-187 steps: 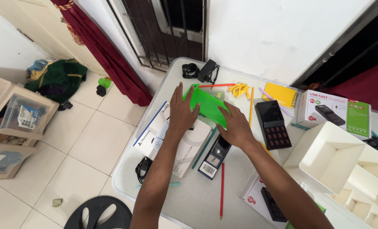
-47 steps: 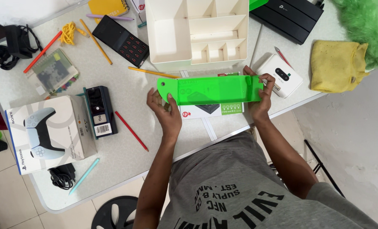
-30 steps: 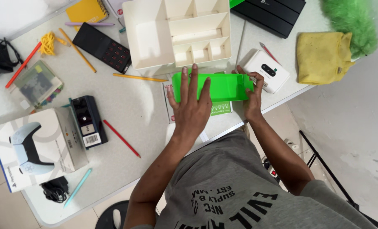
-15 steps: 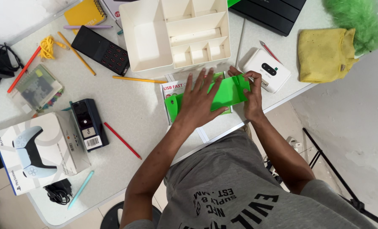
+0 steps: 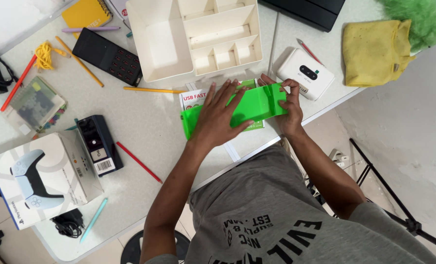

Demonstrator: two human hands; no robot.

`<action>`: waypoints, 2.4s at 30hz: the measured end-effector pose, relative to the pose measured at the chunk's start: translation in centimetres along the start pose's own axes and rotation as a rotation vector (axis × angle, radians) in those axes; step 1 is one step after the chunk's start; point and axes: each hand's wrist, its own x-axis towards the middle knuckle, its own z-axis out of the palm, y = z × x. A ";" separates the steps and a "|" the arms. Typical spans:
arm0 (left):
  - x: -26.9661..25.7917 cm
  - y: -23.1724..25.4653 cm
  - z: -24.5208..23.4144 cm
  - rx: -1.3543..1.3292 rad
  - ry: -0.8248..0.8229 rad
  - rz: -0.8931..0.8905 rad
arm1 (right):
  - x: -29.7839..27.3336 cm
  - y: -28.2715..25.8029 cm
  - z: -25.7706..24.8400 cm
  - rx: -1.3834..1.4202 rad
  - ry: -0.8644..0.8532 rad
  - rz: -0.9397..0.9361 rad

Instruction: The person organizes stationery items on a white table. They wipe a green pencil case with a yellow cloth, then place several colored pencils and pens into the case. The person also moves a white plastic organizer and handles a box of a USB fast charger.

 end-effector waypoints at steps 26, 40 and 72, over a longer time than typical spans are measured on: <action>-0.2 2.0 -3.1 0.030 -0.069 0.018 | 0.5 -5.8 2.4 -0.993 -0.034 -0.265; 10.3 8.6 -2.8 0.035 -0.102 0.228 | 1.4 -11.3 -7.2 -1.505 0.489 -0.308; 6.8 7.7 -3.1 -0.094 -0.011 0.165 | -1.4 -14.9 -3.3 -0.789 0.673 -0.492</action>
